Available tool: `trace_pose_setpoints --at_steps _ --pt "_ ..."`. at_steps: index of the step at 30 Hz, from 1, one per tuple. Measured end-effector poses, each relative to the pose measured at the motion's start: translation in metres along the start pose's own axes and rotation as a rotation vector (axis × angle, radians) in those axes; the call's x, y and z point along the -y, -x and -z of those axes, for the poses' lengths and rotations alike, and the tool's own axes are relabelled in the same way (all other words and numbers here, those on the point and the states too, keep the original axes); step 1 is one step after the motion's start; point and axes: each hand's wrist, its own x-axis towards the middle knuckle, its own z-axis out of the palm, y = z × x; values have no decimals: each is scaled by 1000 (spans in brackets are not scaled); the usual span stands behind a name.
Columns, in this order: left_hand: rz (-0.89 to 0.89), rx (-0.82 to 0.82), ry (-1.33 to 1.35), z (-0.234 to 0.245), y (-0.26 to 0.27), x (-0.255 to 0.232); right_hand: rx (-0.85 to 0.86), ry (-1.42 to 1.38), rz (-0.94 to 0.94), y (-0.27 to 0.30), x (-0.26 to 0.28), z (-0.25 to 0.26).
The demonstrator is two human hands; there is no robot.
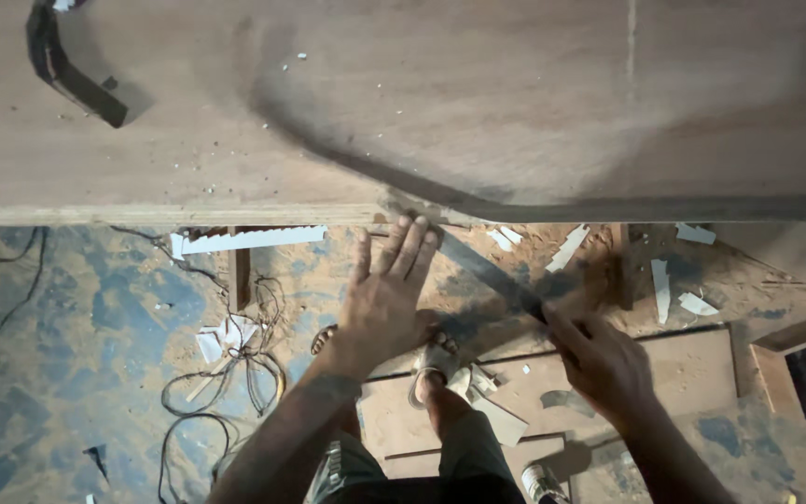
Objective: The person applies a strip of white edge banding to the edge of a wooden board. They use a roll of yellow tape to hold the banding in place, then use a hammer to tap the banding firmly along the edge to secure it.
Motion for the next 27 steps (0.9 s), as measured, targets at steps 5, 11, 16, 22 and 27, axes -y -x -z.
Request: trace_pose_setpoints --at_steps 5,11,16,22,27 --pt "108 -9 75 12 -52 11 -76 -16 76 -38 -46 -20" --pt "-55 -149 78 -4 -19 -22 38 -23 -11 9 -33 2" --pt "-1 -49 59 5 -59 -35 354 -168 -545 -9 -64 7" --pt "-1 -125 45 16 -64 -40 -47 60 61 -7 -80 -2" --pt "-76 -151 161 -8 -42 -68 127 51 -116 38 -76 10"
